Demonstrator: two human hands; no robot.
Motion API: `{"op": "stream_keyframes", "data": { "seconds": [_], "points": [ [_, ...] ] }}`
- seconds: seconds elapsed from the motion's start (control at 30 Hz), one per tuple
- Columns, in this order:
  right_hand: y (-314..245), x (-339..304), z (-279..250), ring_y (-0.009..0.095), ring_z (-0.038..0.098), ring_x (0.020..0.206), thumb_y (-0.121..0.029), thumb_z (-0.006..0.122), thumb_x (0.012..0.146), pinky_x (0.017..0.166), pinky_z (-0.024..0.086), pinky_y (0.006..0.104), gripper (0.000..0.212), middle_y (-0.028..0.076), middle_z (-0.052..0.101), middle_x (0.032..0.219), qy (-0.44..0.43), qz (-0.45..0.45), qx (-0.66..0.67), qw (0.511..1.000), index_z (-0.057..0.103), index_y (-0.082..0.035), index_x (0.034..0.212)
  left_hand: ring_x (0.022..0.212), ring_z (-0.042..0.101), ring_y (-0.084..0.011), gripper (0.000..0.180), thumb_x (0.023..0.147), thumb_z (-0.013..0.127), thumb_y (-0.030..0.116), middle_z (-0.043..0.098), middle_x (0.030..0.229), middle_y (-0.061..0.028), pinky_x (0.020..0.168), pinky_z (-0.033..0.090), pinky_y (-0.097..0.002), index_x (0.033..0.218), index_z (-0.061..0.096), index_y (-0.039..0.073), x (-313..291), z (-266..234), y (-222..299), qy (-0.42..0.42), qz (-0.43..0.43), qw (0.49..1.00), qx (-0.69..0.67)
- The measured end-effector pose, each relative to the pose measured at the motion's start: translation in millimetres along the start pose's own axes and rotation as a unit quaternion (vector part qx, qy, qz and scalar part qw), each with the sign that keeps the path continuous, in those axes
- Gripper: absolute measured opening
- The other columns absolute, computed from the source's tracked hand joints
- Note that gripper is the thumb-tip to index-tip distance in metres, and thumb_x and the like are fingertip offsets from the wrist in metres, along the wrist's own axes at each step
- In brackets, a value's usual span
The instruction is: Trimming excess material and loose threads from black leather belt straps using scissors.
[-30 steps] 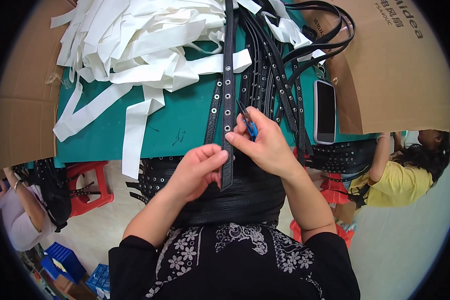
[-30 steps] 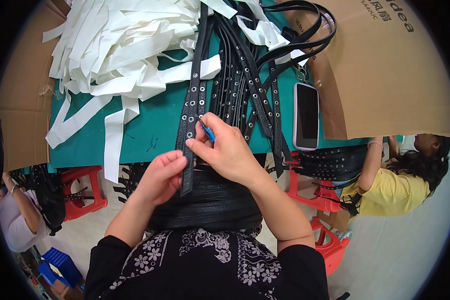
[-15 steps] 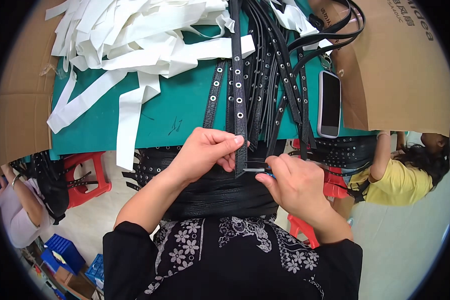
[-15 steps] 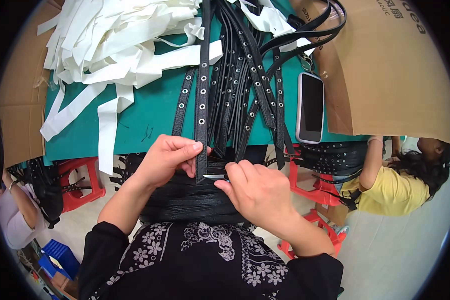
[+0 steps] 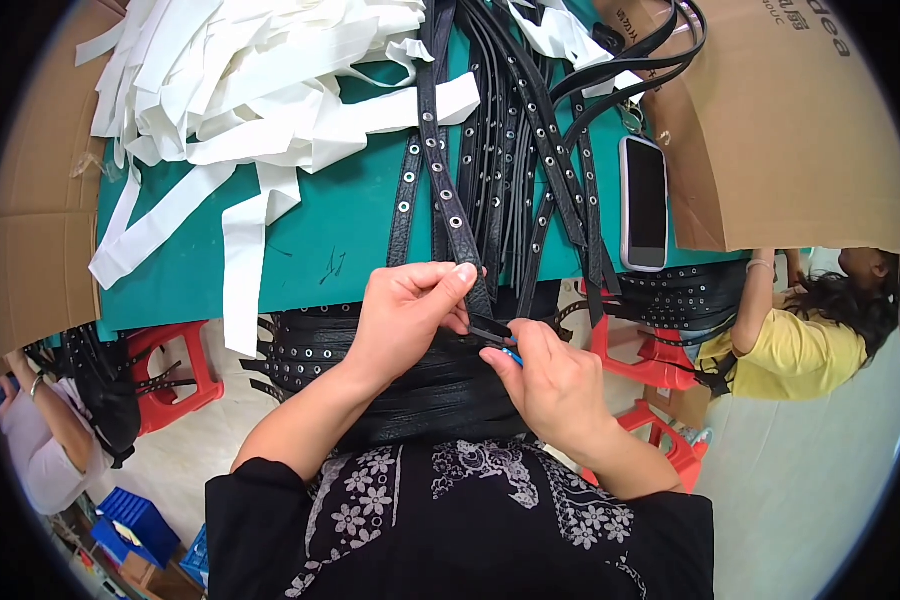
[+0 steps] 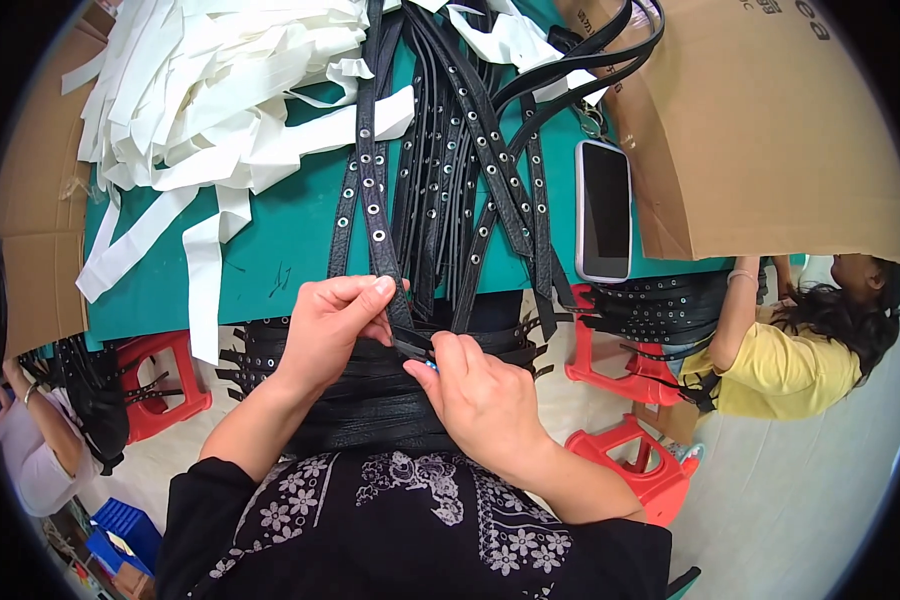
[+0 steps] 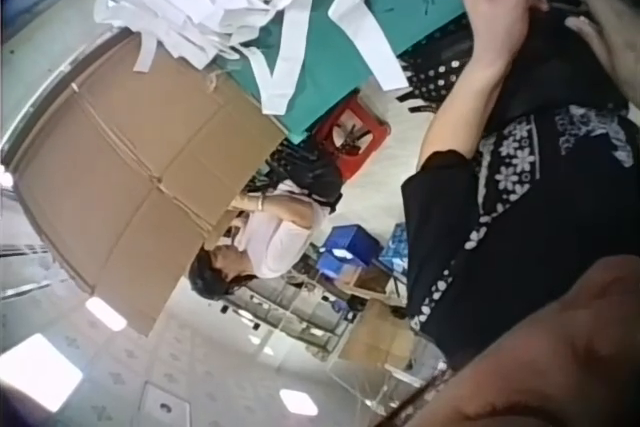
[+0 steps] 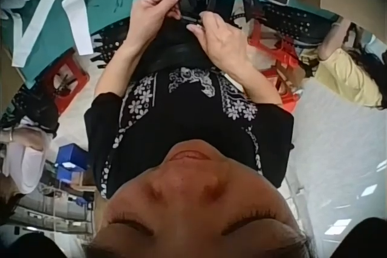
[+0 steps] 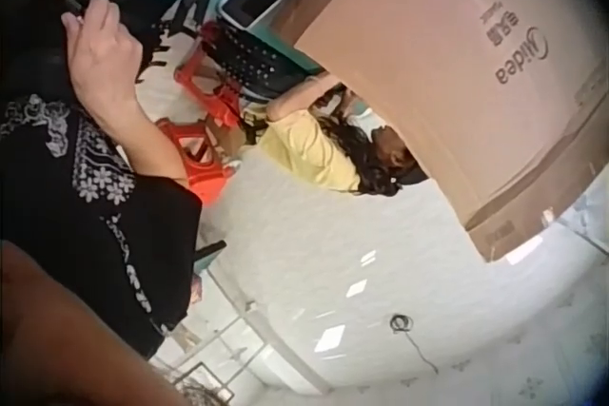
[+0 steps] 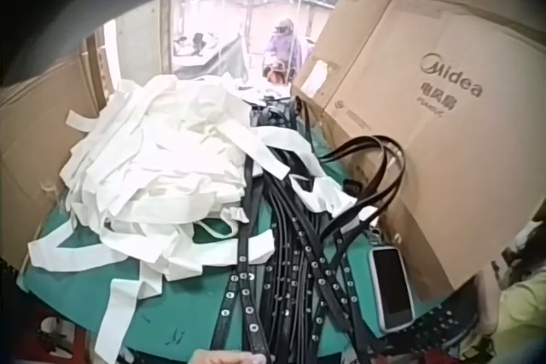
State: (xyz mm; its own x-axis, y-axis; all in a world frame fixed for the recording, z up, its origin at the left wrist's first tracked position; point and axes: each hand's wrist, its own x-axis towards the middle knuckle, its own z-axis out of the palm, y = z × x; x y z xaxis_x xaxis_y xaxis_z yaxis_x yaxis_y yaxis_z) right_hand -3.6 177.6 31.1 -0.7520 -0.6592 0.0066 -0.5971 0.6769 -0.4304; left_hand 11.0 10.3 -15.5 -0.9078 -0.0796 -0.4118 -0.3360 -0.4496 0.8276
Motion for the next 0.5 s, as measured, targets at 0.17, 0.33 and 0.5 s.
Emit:
{"op": "stream_keyframes", "data": {
  "seconds": [0.17,0.33,0.5],
  "points": [
    [-1.2,3.2,3.1,0.025,0.060,0.055,-0.018,0.066,0.077,0.043,0.045,0.0318,0.026,0.010,0.060,0.070,0.002,0.033,-0.001,0.999,0.051,-0.001,0.089,0.055,0.049,-0.0045,0.022,0.087,0.057,0.017,0.053,0.063,0.0005,0.050,0.046,-0.0190,0.090,0.064,-0.003,1.4,5.2,-1.3,0.028,0.024,0.999,0.001],
    [-1.0,7.1,4.6,0.027,0.060,0.054,-0.021,0.063,0.080,0.043,0.045,0.0336,0.024,0.011,0.060,0.068,-0.007,0.055,0.008,0.998,0.050,-0.002,0.089,0.055,0.050,-0.0048,0.022,0.087,0.057,0.017,0.054,0.064,0.0008,0.051,0.046,-0.0191,0.091,0.064,-0.003,3.7,6.2,-2.6,0.051,0.034,0.998,0.005],
    [-0.2,8.7,5.8,0.029,0.060,0.055,-0.022,0.061,0.082,0.044,0.045,0.0352,0.024,0.012,0.060,0.068,-0.010,0.072,0.051,0.996,0.050,-0.002,0.089,0.056,0.052,-0.0053,0.022,0.087,0.057,0.018,0.054,0.064,0.0007,0.051,0.047,-0.0194,0.091,0.064,-0.002,5.4,6.8,-1.2,0.057,0.025,0.998,-0.013]
  ]
}}
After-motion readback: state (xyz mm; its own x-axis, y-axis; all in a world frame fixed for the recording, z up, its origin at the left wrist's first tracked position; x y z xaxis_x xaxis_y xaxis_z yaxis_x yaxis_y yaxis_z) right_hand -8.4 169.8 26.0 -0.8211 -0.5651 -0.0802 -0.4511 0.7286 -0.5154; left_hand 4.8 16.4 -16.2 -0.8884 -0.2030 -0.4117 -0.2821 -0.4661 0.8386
